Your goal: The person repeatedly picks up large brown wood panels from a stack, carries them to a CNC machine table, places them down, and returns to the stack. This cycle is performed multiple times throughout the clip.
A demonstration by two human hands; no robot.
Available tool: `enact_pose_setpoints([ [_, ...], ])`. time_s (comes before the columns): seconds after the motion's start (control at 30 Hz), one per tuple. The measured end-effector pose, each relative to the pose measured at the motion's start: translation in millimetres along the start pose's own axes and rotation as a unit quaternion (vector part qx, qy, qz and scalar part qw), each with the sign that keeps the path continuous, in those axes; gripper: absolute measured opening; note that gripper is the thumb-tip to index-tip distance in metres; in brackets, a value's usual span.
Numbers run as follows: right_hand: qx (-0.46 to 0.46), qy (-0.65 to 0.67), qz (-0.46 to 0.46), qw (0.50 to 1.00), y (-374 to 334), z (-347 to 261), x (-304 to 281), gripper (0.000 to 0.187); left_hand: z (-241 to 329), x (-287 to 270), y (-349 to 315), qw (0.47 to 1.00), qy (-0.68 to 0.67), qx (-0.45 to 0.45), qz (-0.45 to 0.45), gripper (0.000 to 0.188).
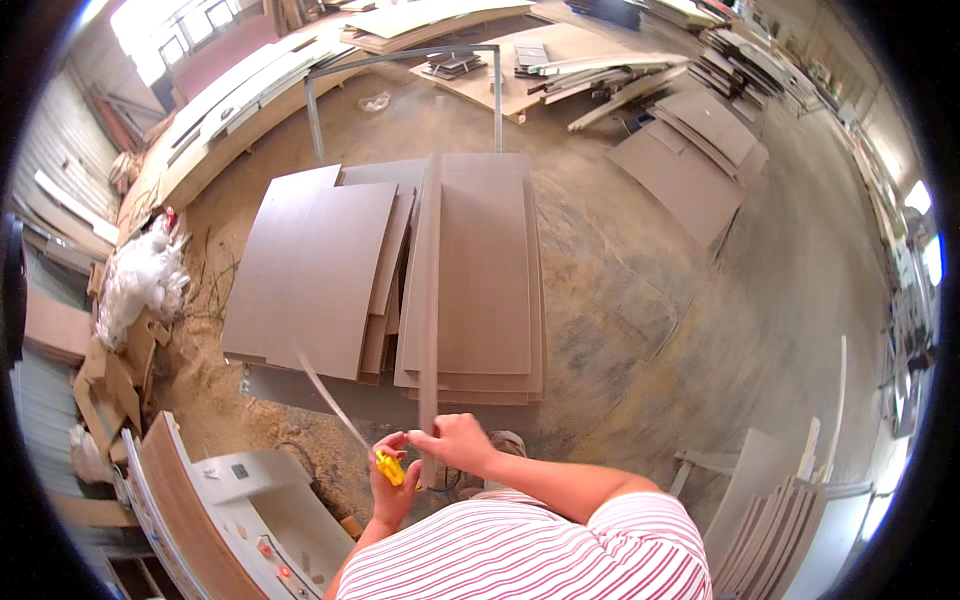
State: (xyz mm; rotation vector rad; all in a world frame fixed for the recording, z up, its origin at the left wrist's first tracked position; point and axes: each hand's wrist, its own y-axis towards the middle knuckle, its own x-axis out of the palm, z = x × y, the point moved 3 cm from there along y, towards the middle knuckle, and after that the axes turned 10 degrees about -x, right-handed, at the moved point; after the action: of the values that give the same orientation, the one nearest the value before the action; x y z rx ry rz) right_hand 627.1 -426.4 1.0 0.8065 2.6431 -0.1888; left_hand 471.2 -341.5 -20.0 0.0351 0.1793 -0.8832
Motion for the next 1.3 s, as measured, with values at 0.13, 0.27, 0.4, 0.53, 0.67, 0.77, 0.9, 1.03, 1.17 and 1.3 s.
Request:
enact_pose_setpoints([
  [0.13, 0.018, 0.090, -0.031, 0.995, 24, -17, 29, 0.048, -5, -28, -15, 0.998, 0.008, -0.059, 0.036, 0.041],
  [0.27, 0.077, 0.192, -0.026, 0.978, 27, -12, 52, 0.044, -1, -16, -33, 0.989, 0.025, -0.088, 0.116, 0.042],
  [0.4, 0.094, 0.265, -0.097, 0.955, 30, -6, 54, 0.045, -26, -15, -35, 0.964, -0.028, -0.118, 0.237, 0.049],
  [0.53, 0.095, 0.293, -0.110, 0.945, 53, 29, 32, 0.049, -2, -34, -24, 0.953, 0.076, -0.141, 0.258, 0.049],
  [0.67, 0.146, 0.012, 0.036, 0.989, 108, 211, 48, 0.056, 33, -53, -7, 0.944, 0.007, -0.158, 0.289, 0.052],
  [0.77, 0.366, 0.237, 0.063, 0.898, 143, 257, 67, 0.069, 78, -71, -7, 0.943, -0.027, -0.124, 0.307, 0.054],
  [0.9, 0.304, 0.639, -0.018, 0.706, 208, 253, 125, 0.089, 155, -93, -43, 0.926, 0.157, -0.155, 0.307, 0.041],
  [1.03, 0.299, 0.679, 0.051, 0.668, 269, 285, 115, 0.107, 176, -115, -91, 0.917, -0.009, -0.132, 0.377, 0.053],
  [1.17, 0.365, 0.619, 0.020, 0.695, 207, 208, 146, 0.082, 168, -119, -194, 0.840, -0.065, -0.111, 0.527, 0.050],
  [1.3, 0.485, 0.524, -0.082, 0.695, 149, 188, 199, 0.080, 129, -111, -305, 0.714, -0.163, -0.020, 0.681, 0.050],
])
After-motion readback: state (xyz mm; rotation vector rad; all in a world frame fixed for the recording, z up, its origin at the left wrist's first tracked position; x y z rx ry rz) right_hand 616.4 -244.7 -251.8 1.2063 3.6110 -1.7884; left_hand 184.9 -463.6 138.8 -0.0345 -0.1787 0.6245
